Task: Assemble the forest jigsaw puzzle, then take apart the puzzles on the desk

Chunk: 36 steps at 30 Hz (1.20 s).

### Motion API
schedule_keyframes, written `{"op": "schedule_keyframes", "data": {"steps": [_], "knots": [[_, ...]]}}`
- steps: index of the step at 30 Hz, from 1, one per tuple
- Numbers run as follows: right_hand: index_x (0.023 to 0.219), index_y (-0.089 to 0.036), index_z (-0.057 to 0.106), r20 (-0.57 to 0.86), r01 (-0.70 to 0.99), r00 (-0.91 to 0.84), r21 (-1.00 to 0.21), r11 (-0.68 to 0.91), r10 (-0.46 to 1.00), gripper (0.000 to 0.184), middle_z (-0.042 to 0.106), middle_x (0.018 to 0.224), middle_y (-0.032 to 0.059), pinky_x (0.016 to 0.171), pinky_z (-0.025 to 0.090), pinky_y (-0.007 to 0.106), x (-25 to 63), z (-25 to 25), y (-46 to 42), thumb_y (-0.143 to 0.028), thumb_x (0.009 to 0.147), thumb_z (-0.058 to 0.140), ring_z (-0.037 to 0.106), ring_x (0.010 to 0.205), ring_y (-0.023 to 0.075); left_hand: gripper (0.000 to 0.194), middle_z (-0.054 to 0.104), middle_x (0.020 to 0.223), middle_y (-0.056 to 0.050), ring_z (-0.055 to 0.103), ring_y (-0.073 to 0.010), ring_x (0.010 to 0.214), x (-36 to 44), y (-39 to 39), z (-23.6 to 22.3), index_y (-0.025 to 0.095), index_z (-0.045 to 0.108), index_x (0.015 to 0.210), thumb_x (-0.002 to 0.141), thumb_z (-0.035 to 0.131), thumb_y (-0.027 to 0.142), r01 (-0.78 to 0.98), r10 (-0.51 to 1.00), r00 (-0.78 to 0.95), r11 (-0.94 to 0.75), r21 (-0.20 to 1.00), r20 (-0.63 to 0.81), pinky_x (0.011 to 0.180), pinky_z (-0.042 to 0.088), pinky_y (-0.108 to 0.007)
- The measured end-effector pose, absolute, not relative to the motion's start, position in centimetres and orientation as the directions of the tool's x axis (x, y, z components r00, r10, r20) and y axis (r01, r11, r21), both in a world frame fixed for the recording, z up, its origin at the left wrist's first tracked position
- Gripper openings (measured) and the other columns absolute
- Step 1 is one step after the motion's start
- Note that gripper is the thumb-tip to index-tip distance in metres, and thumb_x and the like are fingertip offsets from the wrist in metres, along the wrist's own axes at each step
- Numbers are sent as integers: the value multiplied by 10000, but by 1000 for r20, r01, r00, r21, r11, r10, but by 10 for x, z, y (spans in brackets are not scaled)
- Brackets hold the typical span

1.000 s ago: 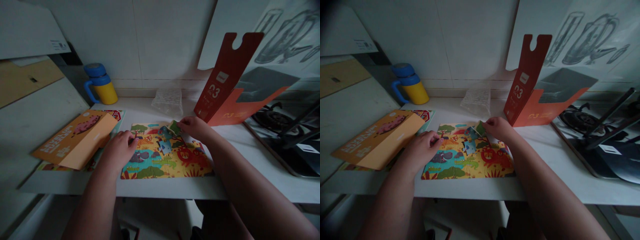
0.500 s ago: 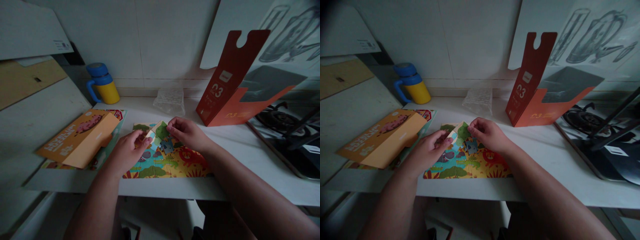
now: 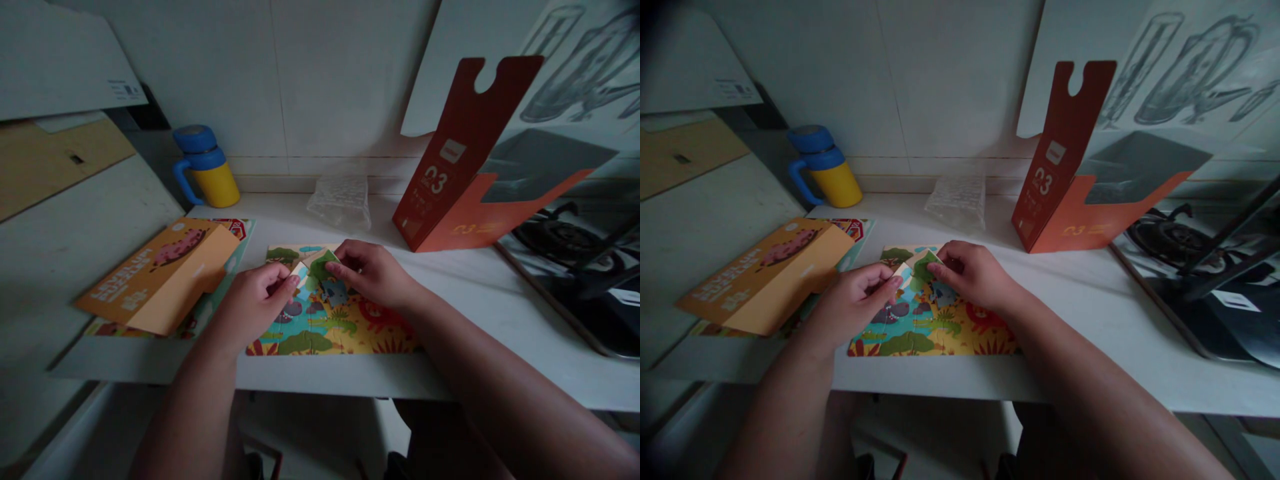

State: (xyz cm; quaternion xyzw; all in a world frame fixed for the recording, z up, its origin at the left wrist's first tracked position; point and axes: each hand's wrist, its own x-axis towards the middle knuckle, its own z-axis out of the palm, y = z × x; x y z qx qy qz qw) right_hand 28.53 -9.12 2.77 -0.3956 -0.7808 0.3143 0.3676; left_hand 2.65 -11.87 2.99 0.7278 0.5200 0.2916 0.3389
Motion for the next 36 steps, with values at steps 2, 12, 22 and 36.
{"op": "schedule_keyframes", "data": {"steps": [2,12,22,36], "knots": [[863,-187,663,413,440,-453,-667,601,790,247,591,762,-8,605,383,261,284,31,-94,-396,994,683,492,641,116,298,698,688,26,624,-115,565,29,-120,30,222,639,844,1011,585,463,585,958,275,-232,777,80,504,420,-205],[1050,-260,758,535,430,-506,-524,736,677,153,679,1047,86,840,525,346,286,39,-100,-327,1037,621,656,947,208,353,672,626,8,624,-130,533,29,-118,29,215,599,782,992,583,498,482,944,299,-26,876,-136,520,499,-233],[1064,-215,697,134,239,-409,-939,248,903,425,701,879,24,663,474,286,283,20,-89,-558,847,820,604,752,167,301,692,803,-8,640,-134,706,30,-120,29,215,611,876,1047,506,440,446,904,425,-176,878,-35,653,531,-250],[1006,-233,760,-128,584,-501,-780,225,856,339,699,762,-5,548,358,271,317,48,-87,-530,845,791,554,624,144,256,763,1100,-57,721,-205,977,32,-119,30,254,697,1199,1043,534,376,589,916,373,-357,725,148,833,577,-338]]}}
